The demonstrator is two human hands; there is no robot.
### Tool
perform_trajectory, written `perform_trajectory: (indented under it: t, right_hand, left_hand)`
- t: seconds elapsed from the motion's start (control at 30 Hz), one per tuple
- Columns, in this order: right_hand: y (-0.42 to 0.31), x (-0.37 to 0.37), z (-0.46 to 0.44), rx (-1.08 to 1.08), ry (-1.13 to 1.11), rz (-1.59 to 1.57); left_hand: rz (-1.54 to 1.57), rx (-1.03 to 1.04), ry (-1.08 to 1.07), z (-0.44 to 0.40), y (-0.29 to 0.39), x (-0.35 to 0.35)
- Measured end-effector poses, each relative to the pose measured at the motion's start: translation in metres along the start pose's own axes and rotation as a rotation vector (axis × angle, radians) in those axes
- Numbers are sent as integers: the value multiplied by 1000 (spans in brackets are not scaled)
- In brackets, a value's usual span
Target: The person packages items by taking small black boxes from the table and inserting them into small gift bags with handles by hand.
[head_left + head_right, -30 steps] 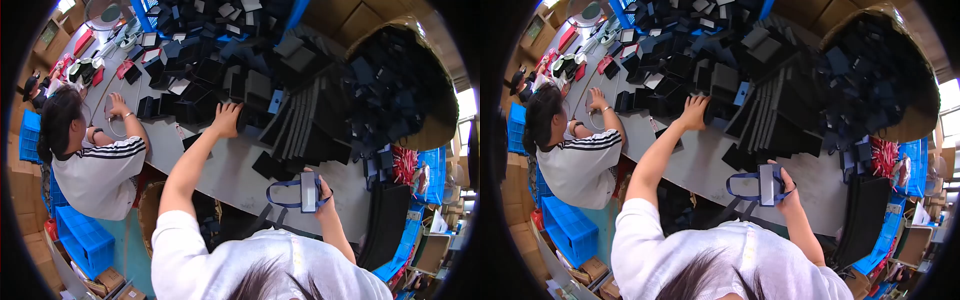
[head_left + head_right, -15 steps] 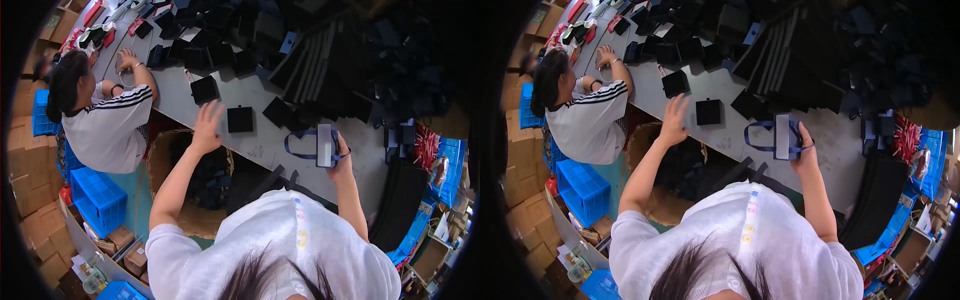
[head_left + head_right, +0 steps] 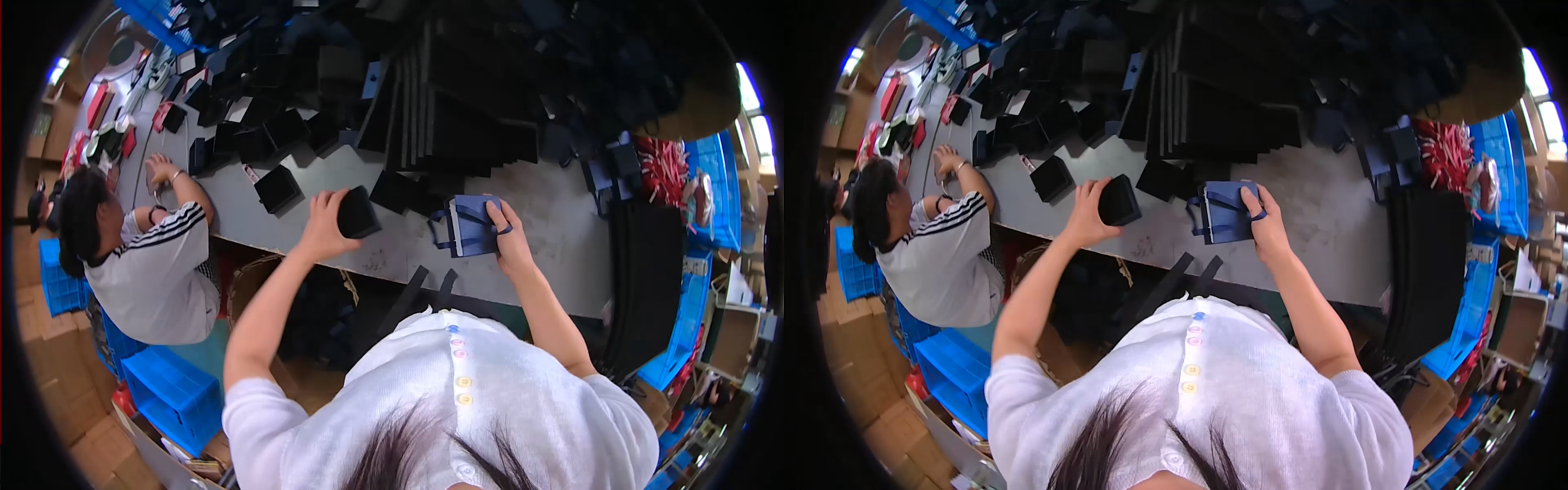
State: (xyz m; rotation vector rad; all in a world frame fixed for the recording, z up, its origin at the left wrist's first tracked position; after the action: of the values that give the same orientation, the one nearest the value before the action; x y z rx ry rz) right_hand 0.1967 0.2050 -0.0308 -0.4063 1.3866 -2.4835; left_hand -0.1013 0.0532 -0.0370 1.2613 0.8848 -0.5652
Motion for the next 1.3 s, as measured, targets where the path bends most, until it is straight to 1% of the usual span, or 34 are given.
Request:
perform_trajectory:
  t: [0.03,0.1,0.17,0.2,0.23,0.27,0.33,0.37,0.43,0.47,0.5,0.53,0.57,0.6,0.63,0.67,0.7,0.73,0.77,0.8,0.83,0.87,0.9,0.93,0.97,1.0,1.03,1.07,1.1,1.13,1.17,1.2,1.23,1.3]
  right_hand:
    - [2,-1,1,6,12,-13]
    - [2,5,2,-34,8,42]
    - [-4,16,5,-61,-31,62]
    - [-7,18,8,-32,-4,26]
    - [-7,16,10,-3,26,-11]
    - [-7,13,10,-5,28,-20]
    - [-3,5,11,-95,3,59]
    - [4,0,10,-93,16,48]
    - [15,-9,9,-89,-2,-9]
    - [11,-11,15,-140,39,58]
    - [12,-13,15,-197,-40,150]
    - [18,-23,13,-302,12,262]
    - [21,-28,15,-330,16,308]
    - [31,-35,13,-331,52,364]
    - [23,-38,19,-275,-12,361]
    - [22,-45,20,-282,-9,401]
    - [21,-51,23,-213,-4,348]
    - [30,-50,26,-229,45,316]
    - [24,-37,41,-205,42,321]
    - [33,-22,48,-227,15,317]
    - [31,-19,47,-307,-22,235]
    - [17,-19,48,-250,-242,182]
    - [3,-21,55,-361,-463,263]
    - [-6,-44,48,-363,-454,260]
    - [-21,-70,32,-434,-523,529]
    - [-37,-98,13,-504,-579,801]
    - [-55,-147,-21,-473,-192,798]
    - [-72,-205,-52,-417,112,692]
    - [-94,-260,-80,-498,406,827]
    - [-99,-319,-110,-599,674,901]
    - [-113,-364,-130,-518,829,900]
    - [-123,-404,-146,-528,1026,973]
    - [-121,-445,-170,-449,1119,1028]
    - [-114,-501,-205,-179,1172,988]
  left_hand:
    - [78,63,55,1,36,-14]
    - [380,104,27,-2,91,-30]
    - [438,130,-56,-6,119,-19]
    - [390,90,-75,-9,124,-10]
    - [384,89,-74,-9,126,-3]
    - [307,87,-99,-10,127,4]
    - [205,89,-143,-9,135,13]
    - [200,98,-156,-9,139,16]
    - [97,131,-153,-7,148,21]
    - [117,151,-205,-6,156,25]
    - [142,186,-268,-2,165,30]
    - [140,236,-208,-1,171,31]
    - [174,183,-235,-1,171,37]
    - [174,175,-238,-1,173,42]
    - [194,188,-292,-3,173,48]
    - [467,208,-234,-9,174,50]
    - [739,216,-177,-16,177,52]
    - [897,76,-124,-19,185,60]
    - [1050,-71,-64,-18,193,70]
    - [968,-49,-100,-17,198,88]
    - [648,58,27,-20,204,83]
    - [612,17,43,-19,202,79]
    - [579,-27,60,-14,195,70]
    - [522,-27,30,-4,179,62]
    - [461,-20,-4,7,160,50]
    - [310,-23,-2,23,147,32]
    - [179,-45,-132,43,112,22]
    - [-25,-21,-215,73,75,12]
    - [-135,-142,-318,110,31,4]
    - [-412,-325,-490,142,3,-5]
    - [-547,-458,-640,158,-10,-12]
    - [-538,-427,-528,176,-23,-16]
    - [-525,-393,-410,177,-29,-16]
    - [-208,-616,-460,142,27,-18]
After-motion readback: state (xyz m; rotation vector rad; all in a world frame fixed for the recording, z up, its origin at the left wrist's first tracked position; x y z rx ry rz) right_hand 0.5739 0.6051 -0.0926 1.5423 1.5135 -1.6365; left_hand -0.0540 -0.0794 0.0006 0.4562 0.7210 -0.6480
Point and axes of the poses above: each hand's wrist, its own z-axis away from the middle knuckle, its own x-axis out of the palm, y = z × x, the point moved 5 cm from there along -z, towards the middle knuckle
